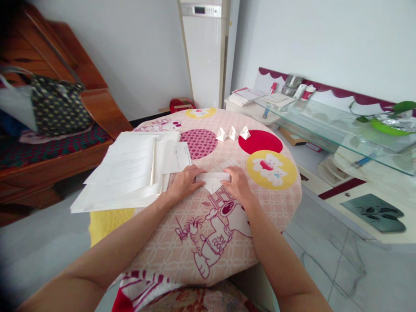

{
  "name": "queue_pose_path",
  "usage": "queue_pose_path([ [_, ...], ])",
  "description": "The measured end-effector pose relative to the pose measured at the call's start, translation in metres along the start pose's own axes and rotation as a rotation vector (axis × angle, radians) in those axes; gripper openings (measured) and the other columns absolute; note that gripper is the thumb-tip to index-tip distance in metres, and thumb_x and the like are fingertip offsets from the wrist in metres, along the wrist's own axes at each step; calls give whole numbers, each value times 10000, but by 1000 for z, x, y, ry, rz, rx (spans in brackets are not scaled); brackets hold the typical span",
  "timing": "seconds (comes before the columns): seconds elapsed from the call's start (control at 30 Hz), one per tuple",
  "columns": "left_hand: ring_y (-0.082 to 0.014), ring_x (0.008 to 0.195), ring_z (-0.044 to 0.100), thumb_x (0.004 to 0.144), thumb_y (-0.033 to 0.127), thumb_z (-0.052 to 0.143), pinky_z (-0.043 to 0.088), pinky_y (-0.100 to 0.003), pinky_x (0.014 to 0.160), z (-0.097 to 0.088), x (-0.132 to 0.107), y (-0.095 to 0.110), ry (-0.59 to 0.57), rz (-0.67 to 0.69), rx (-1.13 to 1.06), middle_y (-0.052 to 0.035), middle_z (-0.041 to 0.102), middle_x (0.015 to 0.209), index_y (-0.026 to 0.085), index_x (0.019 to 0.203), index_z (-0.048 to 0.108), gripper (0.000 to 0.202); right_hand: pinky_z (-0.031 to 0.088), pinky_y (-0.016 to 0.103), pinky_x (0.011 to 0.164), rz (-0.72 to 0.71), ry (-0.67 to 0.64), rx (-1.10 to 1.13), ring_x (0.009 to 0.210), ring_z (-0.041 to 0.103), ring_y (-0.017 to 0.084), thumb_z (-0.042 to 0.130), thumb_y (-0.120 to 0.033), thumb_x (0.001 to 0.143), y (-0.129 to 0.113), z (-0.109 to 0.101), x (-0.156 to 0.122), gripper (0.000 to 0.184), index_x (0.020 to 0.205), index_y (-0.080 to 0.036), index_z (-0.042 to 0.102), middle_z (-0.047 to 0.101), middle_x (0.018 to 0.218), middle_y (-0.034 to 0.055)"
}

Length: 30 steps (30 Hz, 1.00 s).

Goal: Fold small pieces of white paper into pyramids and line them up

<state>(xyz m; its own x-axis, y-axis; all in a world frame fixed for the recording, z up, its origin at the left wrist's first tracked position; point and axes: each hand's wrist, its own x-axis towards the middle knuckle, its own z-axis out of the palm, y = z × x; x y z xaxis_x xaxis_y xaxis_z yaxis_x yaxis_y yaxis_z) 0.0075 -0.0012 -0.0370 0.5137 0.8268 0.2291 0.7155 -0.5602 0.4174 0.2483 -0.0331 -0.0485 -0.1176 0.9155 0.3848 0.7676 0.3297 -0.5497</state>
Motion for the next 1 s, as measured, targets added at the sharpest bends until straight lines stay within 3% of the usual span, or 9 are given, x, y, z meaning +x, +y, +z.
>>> queue_pose_path([
  [0.17,-207,866,621,784,236,739,499,-331,838,-6,1,1,-41,-114,-92,-55,673,969,176,1016,711,241,460,487,1035,61,-19,160,1191,621,336,778,-222,649,5,0,1,401,1048,-192,738,680,1294,150],
  [0.27,-190,779,607,756,239,740,468,-305,752,-11,1,4,-58,-169,-133,-42,680,893,160,954,717,215,504,447,936,108,-48,235,1039,673,304,779,-263,641,2,-6,1,362,995,-206,731,743,1123,94],
  [0.43,-136,620,527,752,234,709,388,-265,634,-18,0,7,-66,-224,-271,27,600,668,165,865,722,133,521,364,766,235,-96,503,835,694,252,801,-368,652,-6,-11,2,459,1058,-170,720,762,923,72],
  [0.53,-122,600,497,730,256,718,361,-246,591,-18,-2,5,-56,-218,-420,41,574,637,162,886,735,182,495,312,652,351,-98,713,693,667,205,799,-384,665,-12,-10,2,518,1122,-159,703,749,804,48],
  [0.63,-115,597,479,722,298,724,341,-229,555,-16,-3,2,-76,-208,-595,40,562,630,153,885,738,218,459,281,587,429,-89,851,603,616,167,824,-372,612,-19,-10,2,464,1012,-155,735,720,720,20],
  [0.77,-107,605,484,709,327,739,340,-215,535,-13,-4,1,-120,-217,-788,24,576,649,135,852,722,240,435,274,541,517,-62,937,539,555,140,853,-366,535,-26,-11,3,336,764,-156,724,664,630,0],
  [0.93,-100,590,481,681,340,767,345,-210,520,-13,-5,4,-117,-231,-892,25,574,642,129,823,712,260,447,270,578,525,-51,1007,592,591,154,853,-300,514,-26,-11,3,418,893,-160,744,695,696,6],
  [1.0,-92,573,467,672,333,772,337,-207,512,-13,-5,5,-121,-225,-913,32,563,626,128,804,708,252,403,257,546,513,-87,952,562,555,140,840,-316,543,-23,-10,1,339,821,-151,739,656,646,-4],
])
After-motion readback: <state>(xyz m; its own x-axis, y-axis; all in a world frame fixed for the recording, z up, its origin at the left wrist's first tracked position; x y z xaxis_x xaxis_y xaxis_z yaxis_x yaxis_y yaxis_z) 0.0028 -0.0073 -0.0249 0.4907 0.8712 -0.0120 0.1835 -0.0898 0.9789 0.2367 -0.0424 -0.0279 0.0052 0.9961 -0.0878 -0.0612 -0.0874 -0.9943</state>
